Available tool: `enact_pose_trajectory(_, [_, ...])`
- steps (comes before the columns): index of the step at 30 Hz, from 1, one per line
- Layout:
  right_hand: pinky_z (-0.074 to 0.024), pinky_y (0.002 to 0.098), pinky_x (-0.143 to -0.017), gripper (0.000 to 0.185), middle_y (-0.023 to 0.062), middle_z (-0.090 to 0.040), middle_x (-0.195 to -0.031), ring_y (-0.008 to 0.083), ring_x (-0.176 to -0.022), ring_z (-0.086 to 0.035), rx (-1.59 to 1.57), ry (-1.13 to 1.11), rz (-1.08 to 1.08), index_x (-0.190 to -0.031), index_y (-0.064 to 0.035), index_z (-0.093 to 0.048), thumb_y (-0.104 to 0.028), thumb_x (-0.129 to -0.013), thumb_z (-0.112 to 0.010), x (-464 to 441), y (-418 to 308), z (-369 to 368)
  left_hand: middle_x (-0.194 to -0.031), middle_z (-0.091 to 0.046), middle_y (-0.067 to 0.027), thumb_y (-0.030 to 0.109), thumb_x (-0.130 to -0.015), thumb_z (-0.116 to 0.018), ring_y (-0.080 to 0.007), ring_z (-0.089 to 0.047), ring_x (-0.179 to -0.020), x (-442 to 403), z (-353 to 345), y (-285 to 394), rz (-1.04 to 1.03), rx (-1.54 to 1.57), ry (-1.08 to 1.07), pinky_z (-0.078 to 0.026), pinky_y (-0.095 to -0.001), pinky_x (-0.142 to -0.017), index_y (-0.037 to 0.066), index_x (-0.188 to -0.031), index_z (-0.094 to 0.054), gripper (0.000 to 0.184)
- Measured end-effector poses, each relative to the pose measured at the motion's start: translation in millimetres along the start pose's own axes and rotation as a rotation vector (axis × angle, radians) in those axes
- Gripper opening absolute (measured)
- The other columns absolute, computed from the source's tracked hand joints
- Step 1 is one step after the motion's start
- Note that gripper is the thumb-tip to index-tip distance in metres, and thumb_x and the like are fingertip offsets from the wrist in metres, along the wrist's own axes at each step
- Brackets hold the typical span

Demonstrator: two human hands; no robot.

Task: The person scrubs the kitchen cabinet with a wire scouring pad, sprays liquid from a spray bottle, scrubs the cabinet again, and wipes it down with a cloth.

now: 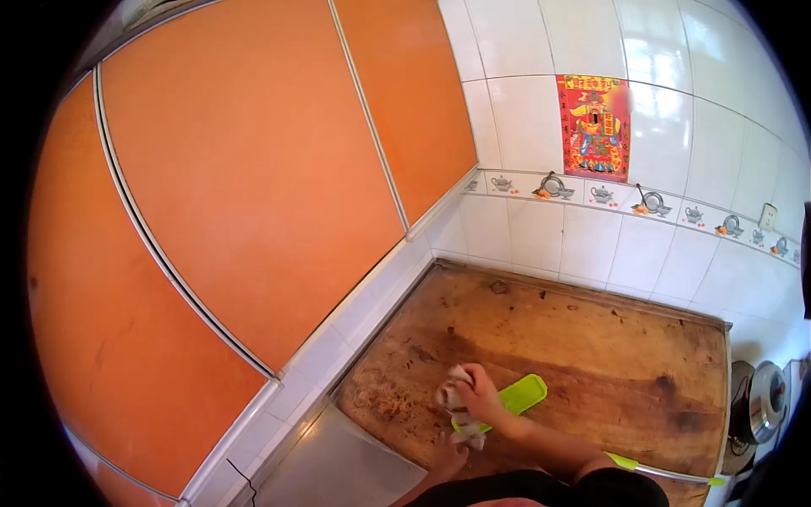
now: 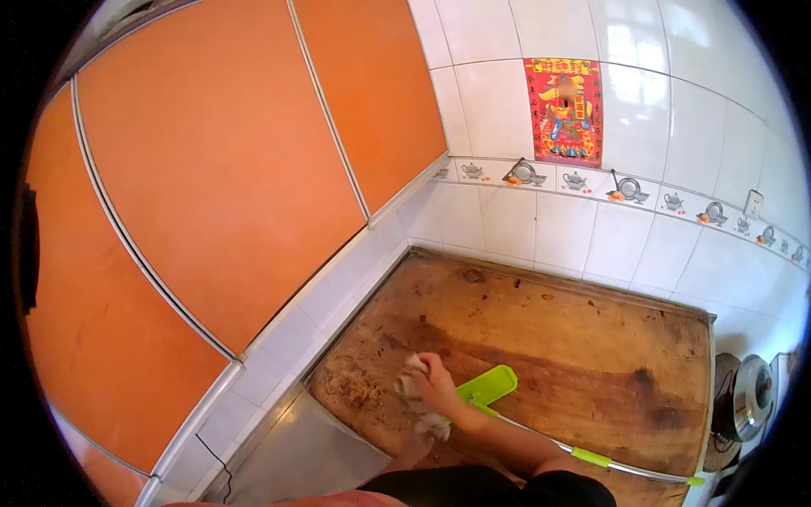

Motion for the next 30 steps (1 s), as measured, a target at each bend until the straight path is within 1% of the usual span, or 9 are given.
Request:
enact_pose_trajectory(1, [-0.0486,0.0362,-0.084,0.031,0.0163,-0.063,-0.104,0.0267,-0.098,-0.062,0.014,0.002,0.035,-0.120,-0.0005,-0.048,-0.017,-0.096,-0.056,12.6,-2.3,17.6,-0.139,-0.044,-0.0204,0.047,-0.084,-0.067,-0.0349,-0.045,-0.125,-7.9,-25.7,-31.3,0.146,-0.148,-0.089,-0.036,-0.0513,-0.103,0.006,-0.144,-0.035,0.079])
enact_pose_trajectory(4, [-0.0484,0.0342,-0.082,0.026,0.0152,-0.063,-0.102,0.0225,-0.096,-0.062,-0.093,-0.026,-0.098,-0.115,0.0001,-0.050,-0.018,-0.097,-0.055,47.2,30.7,38.6,-0.142,-0.044,-0.0145,0.050,-0.090,-0.059,-0.0327,-0.044,-0.128,8.3,-23.3,13.3,0.046,0.783,-0.142,-0.036,-0.0526,-0.104,0.010,-0.143,-0.038,0.070])
enact_pose_trajectory(9, [-0.0498,0.0354,-0.080,0.029,0.0128,-0.066,-0.097,0.0210,-0.090,-0.062,0.070,0.074,-0.440,-0.108,0.0013,-0.058,-0.025,-0.097,-0.054,79.2,78.7,66.4,-0.143,-0.047,-0.0087,0.055,-0.092,-0.054,-0.0300,-0.044,-0.131,15.7,-14.5,136.1,0.284,2.027,-0.722,-0.038,-0.0520,-0.106,0.015,-0.142,-0.042,0.065])
enact_pose_trajectory(13, [-0.0464,0.0524,-0.075,0.037,0.0294,-0.063,-0.093,0.0453,-0.088,-0.060,0.306,0.198,-0.332,-0.100,0.0027,-0.058,-0.032,-0.097,-0.047,102.8,133.4,96.7,-0.134,-0.053,-0.0107,0.036,-0.094,-0.061,-0.0296,-0.055,-0.119,11.0,-42.9,128.5,0.297,1.653,-0.440,-0.044,-0.0486,-0.102,0.011,-0.138,-0.045,0.053])
enact_pose_trajectory(14, [-0.0463,0.0531,-0.072,0.031,0.0292,-0.061,-0.084,0.0478,-0.081,-0.057,0.415,0.260,-0.202,-0.100,0.0013,-0.059,-0.028,-0.095,-0.050,109.4,134.6,106.9,-0.132,-0.054,-0.0111,0.031,-0.094,-0.061,-0.0283,-0.056,-0.117,-3.6,-52.3,101.9,0.076,1.391,-0.333,-0.046,-0.0457,-0.100,0.008,-0.136,-0.047,0.049])
enact_pose_trajectory(17, [-0.0464,0.0469,-0.081,0.030,0.0235,-0.062,-0.102,0.0410,-0.092,-0.056,0.815,0.410,-0.059,-0.109,-0.0011,-0.061,-0.021,-0.087,-0.061,141.0,123.6,147.0,-0.127,-0.058,-0.0151,0.026,-0.094,-0.061,-0.0273,-0.056,-0.116,3.9,-26.6,111.6,0.451,1.510,-0.138,-0.046,-0.0392,-0.097,0.001,-0.130,-0.052,0.044])
enact_pose_trajectory(23, [-0.0412,0.0504,-0.093,0.056,0.0192,-0.051,-0.123,0.0389,-0.116,-0.047,1.420,0.035,-0.451,-0.129,-0.0052,-0.050,-0.028,-0.080,-0.067,256.7,188.6,212.4,-0.116,-0.062,-0.0187,0.031,-0.097,-0.056,-0.0288,-0.060,-0.105,-0.8,49.4,88.3,-0.046,0.027,-0.006,-0.047,-0.0361,-0.087,-0.003,-0.118,-0.058,0.040])
enact_pose_trajectory(25, [-0.0429,0.0514,-0.092,0.044,0.0177,-0.054,-0.119,0.0389,-0.115,-0.050,1.373,-0.018,-0.483,-0.122,-0.0073,-0.052,-0.029,-0.085,-0.063,291.0,221.4,243.3,-0.114,-0.062,-0.0212,0.030,-0.096,-0.056,-0.0308,-0.060,-0.104,-0.3,51.2,61.4,0.248,0.662,-0.023,-0.047,-0.0376,-0.086,-0.003,-0.119,-0.058,0.040])
enact_pose_trajectory(30, [-0.0501,0.0504,-0.067,0.030,0.0188,-0.061,-0.101,0.0409,-0.085,-0.062,1.134,-0.193,-0.438,-0.103,-0.0097,-0.053,-0.036,-0.090,-0.057,311.6,193.9,251.6,-0.121,-0.060,-0.0112,0.029,-0.095,-0.056,-0.0250,-0.059,-0.108,-16.6,114.5,27.8,0.127,0.726,0.185,-0.050,-0.0375,-0.087,0.001,-0.124,-0.056,0.040])
Point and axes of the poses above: each hand's wrist, its own x-axis away from the middle knuckle, its own z-axis out of the back of the hand, y = z × x, the point moved 7 cm from there along -x, towards the middle knuckle
